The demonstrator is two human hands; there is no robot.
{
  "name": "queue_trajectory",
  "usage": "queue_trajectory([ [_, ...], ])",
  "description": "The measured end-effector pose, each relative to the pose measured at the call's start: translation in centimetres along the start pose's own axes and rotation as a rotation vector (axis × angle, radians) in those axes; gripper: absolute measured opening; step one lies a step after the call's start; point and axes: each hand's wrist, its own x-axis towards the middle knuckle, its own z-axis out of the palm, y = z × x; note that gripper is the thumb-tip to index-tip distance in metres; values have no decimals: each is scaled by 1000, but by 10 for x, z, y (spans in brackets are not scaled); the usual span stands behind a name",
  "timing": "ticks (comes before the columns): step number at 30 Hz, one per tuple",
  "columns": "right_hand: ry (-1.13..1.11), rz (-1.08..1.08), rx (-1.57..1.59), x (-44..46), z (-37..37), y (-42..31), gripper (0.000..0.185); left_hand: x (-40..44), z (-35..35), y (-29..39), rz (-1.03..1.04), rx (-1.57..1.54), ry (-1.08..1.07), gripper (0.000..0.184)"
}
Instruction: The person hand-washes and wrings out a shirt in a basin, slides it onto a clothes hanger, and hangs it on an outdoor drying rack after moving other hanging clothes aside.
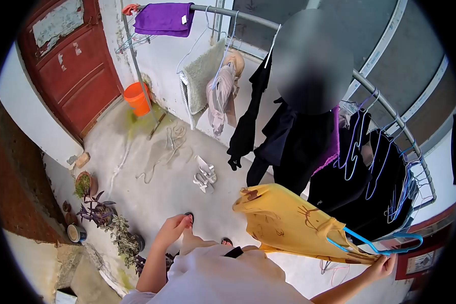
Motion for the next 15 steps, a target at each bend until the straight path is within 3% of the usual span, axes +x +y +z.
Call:
queue_trajectory([
  [6, 223, 36, -235, -52, -20, -84, 16, 110, -94, 24, 94, 102, -179, 30],
  [9, 421, 50, -313, -53, -18, -120, 28, 158, -131, 37, 105, 199, -198, 32],
  [11, 493, 159, -293, -49, -41, -122, 30, 183, -142, 44, 105, 222, -221, 32],
  [15, 671, 125, -379, -53, -70, -148, 30, 218, -127, 45, 82, 220, -330, 34],
])
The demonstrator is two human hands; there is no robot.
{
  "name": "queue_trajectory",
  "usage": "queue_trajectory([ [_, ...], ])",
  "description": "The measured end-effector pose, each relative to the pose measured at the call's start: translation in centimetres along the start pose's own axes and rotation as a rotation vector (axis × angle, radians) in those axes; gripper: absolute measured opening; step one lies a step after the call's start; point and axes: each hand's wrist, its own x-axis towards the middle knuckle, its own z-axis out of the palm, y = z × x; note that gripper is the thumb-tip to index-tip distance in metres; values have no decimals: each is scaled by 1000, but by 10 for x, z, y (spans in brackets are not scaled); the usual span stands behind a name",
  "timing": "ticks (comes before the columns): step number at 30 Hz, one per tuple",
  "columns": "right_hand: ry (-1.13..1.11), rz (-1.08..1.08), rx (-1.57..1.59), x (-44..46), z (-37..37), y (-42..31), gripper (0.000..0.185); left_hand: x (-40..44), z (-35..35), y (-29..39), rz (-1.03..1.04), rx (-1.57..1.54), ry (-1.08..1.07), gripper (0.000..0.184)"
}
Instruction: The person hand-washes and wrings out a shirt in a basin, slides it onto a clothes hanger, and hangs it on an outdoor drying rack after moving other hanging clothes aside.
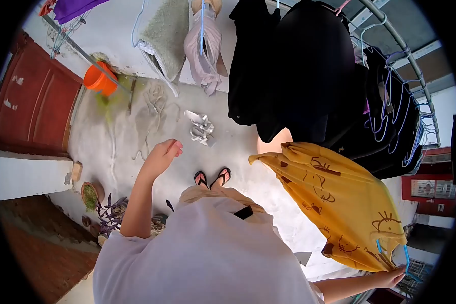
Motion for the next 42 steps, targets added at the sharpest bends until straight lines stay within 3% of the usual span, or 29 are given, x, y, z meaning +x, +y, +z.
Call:
queue_trajectory([
  [3, 37, -170, 30, 29, -33, 18, 24, 20, 24, 10, -2, -44, -109, 32],
  [8, 98, -296, -304, 1, -60, 1, 28, 48, 55, 27, 29, -96, -260, 31],
  [12, 98, -695, -687, -23, -64, -19, 32, 67, 57, 11, 26, 1, -286, 31],
  [13, 114, -155, -364, -27, -65, -20, 27, 66, 55, 10, 13, -9, -281, 31],
  [14, 170, -44, -299, -31, -60, -21, 27, 68, 53, 8, 4, -19, -268, 31],
  [23, 118, -187, -290, -25, -34, -22, 27, 53, 58, -39, -66, -83, -221, 33],
  [31, 40, -278, -360, -50, -18, -26, 27, 67, 59, -28, -72, -107, -185, 32],
  [38, -85, -386, -469, -80, -2, -47, 28, 90, 16, 10, 60, -237, -197, 26],
  [42, -154, -410, -497, -106, 9, -67, 28, 75, -65, 81, 325, -132, 70, 18],
])
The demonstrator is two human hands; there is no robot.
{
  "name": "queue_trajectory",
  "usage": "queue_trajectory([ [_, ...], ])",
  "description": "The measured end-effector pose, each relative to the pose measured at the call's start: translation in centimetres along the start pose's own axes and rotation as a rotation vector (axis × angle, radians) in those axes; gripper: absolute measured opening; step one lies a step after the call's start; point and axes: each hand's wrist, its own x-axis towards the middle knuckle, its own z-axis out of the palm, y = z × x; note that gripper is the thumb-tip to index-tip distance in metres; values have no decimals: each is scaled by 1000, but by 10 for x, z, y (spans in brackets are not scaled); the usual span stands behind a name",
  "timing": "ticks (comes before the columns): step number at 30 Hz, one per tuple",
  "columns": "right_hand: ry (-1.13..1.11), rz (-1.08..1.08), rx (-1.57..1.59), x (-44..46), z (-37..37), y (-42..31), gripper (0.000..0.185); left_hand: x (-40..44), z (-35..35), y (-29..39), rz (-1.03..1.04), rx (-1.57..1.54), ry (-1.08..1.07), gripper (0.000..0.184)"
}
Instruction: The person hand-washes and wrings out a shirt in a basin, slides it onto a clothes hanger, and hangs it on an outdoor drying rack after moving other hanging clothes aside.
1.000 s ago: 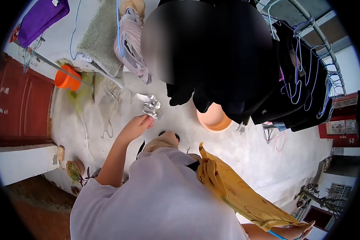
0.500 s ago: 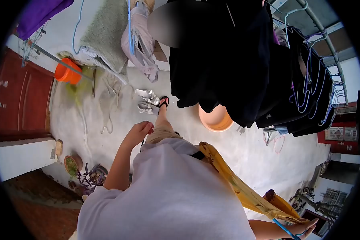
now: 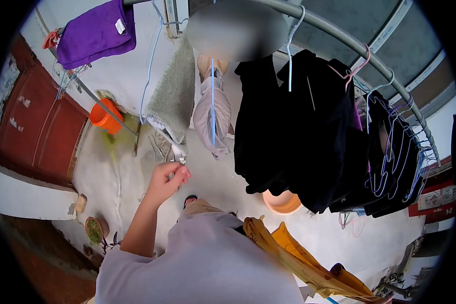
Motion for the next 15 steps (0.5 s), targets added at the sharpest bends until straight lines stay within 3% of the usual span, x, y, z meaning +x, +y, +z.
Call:
queue_trajectory([
  [4, -44, -3, -13, -22, -7, -37, 28, 63, -75, 61, 467, 225, 496, 13],
  [6, -73, -17, -16, -31, -13, -59, 28, 99, -96, 91, 518, 564, 633, 24],
  [8, -84, -31, -19, -41, -21, -77, 28, 129, -109, 98, 432, 484, 581, 29],
  [10, -93, -49, -22, -50, -27, -94, 28, 156, -116, 97, 237, -126, 246, 24],
  [13, -120, -48, -48, -65, -39, -113, 28, 167, -118, 105, 24, -491, -81, 21],
  [15, -130, -38, -65, -73, -50, -121, 28, 176, -135, 94, 80, -563, -27, 20],
])
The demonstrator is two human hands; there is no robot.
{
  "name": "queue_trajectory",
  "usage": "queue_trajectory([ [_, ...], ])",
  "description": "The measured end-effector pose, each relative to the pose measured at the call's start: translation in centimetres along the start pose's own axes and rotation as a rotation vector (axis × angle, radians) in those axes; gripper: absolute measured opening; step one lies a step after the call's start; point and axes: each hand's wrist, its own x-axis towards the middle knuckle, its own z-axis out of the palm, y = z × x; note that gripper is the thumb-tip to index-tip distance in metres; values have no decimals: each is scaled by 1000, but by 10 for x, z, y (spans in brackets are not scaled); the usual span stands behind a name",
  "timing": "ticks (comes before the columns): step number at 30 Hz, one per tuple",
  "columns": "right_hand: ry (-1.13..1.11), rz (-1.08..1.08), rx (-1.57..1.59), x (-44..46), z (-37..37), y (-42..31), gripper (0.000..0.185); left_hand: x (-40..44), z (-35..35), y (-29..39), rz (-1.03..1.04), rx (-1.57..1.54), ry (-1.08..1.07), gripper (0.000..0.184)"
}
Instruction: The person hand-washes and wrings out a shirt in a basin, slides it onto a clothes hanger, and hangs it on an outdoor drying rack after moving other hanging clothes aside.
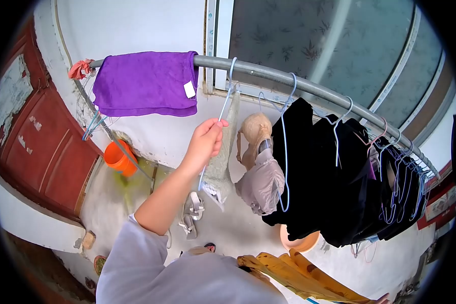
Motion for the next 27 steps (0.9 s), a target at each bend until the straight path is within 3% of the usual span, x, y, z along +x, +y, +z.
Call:
queue_trajectory([
  [3, 32, 127, 34, -18, -8, -8, 31, -2, -32, 8, 66, -90, 131, 19],
  [6, 35, 508, 80, -34, -17, -25, 40, -5, -68, 25, 93, 10, 160, 19],
  [7, 142, 370, 164, -39, -16, -27, 21, -3, -79, 30, 82, 27, 189, 19],
  [8, 129, 339, 208, -42, -22, -31, 21, -3, -87, 34, 83, 34, 206, 19],
  [11, 55, 225, 345, -37, -34, -43, 29, 4, -109, 37, 135, 120, 267, 20],
  [13, 141, 178, 424, -32, -37, -64, 39, 1, -117, 39, 87, 292, 230, 22],
  [16, 143, 156, 407, -28, -39, -59, 41, -17, -104, 43, 154, 764, 262, 23],
  [19, 139, 130, 386, -29, -44, -53, 40, -57, -68, 55, 664, 1732, 595, 23],
  [20, 142, 146, 399, -29, -45, -54, 40, -65, -37, 66, 600, 1498, 574, 23],
  [22, 140, 173, 419, -29, -47, -56, 39, -58, 1, 62, 454, 982, 313, 26],
  [24, 99, 239, 374, -29, -49, -51, 41, -29, 30, 27, 281, 677, 18, 29],
  [25, 72, 296, 346, -29, -51, -55, 43, -10, 45, 3, 269, 647, -84, 40],
  [27, 80, 241, 312, -28, -53, -54, 43, 17, 85, -24, 196, 439, -168, 49],
])
